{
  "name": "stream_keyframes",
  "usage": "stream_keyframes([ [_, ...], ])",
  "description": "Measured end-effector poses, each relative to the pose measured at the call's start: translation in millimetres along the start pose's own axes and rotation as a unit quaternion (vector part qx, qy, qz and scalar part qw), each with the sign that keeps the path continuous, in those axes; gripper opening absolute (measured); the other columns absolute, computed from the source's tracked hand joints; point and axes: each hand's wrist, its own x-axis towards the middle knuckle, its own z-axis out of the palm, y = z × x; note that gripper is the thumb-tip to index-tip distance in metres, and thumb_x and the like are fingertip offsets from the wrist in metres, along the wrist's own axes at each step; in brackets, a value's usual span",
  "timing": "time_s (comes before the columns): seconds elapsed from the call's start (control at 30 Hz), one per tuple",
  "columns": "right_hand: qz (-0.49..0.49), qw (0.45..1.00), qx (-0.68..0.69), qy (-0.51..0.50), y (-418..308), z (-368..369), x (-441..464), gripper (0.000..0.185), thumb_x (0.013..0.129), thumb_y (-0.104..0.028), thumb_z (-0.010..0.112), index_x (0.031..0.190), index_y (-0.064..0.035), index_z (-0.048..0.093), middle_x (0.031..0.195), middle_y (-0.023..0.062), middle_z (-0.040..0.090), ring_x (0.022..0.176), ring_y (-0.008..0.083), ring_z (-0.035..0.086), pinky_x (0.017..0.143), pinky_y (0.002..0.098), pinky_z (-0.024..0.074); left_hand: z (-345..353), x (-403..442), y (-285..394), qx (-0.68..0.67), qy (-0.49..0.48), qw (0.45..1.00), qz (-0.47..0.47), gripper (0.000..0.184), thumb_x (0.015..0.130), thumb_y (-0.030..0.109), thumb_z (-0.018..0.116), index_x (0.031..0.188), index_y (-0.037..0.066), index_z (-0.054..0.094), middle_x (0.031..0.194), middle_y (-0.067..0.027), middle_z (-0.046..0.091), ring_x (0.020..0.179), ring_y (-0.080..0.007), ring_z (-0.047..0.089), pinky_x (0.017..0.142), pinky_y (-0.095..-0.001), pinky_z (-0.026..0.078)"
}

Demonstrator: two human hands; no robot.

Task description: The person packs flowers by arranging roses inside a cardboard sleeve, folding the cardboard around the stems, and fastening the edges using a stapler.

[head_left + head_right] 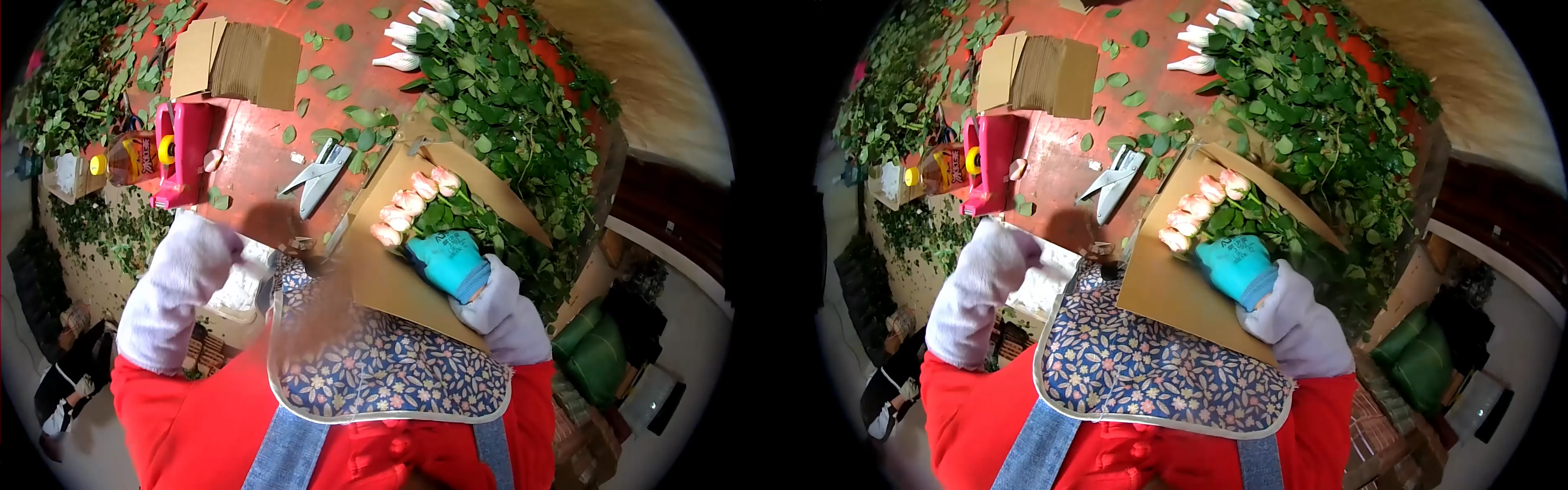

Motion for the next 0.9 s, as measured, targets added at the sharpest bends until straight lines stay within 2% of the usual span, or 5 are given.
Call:
stream_keyframes([
  [0.17,0.003,0.999,-0.031,-0.028,-2,-4,3,0.007,0.08,-0.017,0.058,0.085,-0.0119,0.06,0.067,0.0116,0.062,0.06,0.0312,0.062,0.051,0.0448,0.047,-1,-7,6,0.097,-0.036,0.995,0.003,0.03,0.09,0.027,0.057,0.118,0.014,0.06,0.11,-0.0128,0.062,0.093,-0.0341,0.062,0.083,-0.0401,0.05],
  [0.37,-0.005,0.998,-0.055,-0.001,-8,-9,3,0.009,0.083,-0.022,0.058,0.082,-0.0128,0.06,0.065,0.0107,0.06,0.056,0.0302,0.06,0.049,0.0433,0.0455,6,72,102,0.043,-0.094,0.97,0.222,0.034,0.088,0.029,0.053,0.12,0.018,0.06,0.121,-0.0085,0.059,0.092,-0.0303,0.064,0.077,-0.0396,0.053],
  [0.43,0.014,0.997,-0.057,-0.041,-9,-13,3,0.012,0.085,-0.019,0.053,0.087,-0.0114,0.061,0.073,0.0115,0.063,0.064,0.0309,0.063,0.055,0.0446,0.049,38,100,103,0.126,0.04,0.907,0.4,0.041,0.082,0.029,0.063,0.122,0.02,0.058,0.104,-0.0058,0.062,0.081,-0.0245,0.066,0.062,-0.0373,0.053],
  [0.77,0.147,0.971,0.011,0.189,-15,-35,0,0.018,0.09,-0.025,0.059,0.091,-0.0072,0.062,0.066,0.0136,0.061,0.058,0.0323,0.06,0.052,0.0443,0.0454,53,116,126,0.285,0.039,0.861,0.42,0.03,0.079,0.027,0.063,0.106,0.016,0.061,0.089,-0.0036,0.06,0.073,-0.0224,0.065,0.052,-0.0355,0.052],
  [0.9,0.128,0.981,-0.053,0.135,-3,-10,2,0.02,0.09,-0.03,0.057,0.088,-0.0102,0.06,0.063,0.0112,0.061,0.055,0.0308,0.06,0.048,0.0434,0.0453,58,117,125,0.158,0.245,0.851,0.438,0.02,0.08,0.021,0.058,0.098,0.014,0.063,0.072,-0.0021,0.061,0.063,-0.0211,0.062,0.048,-0.0358,0.05],
])
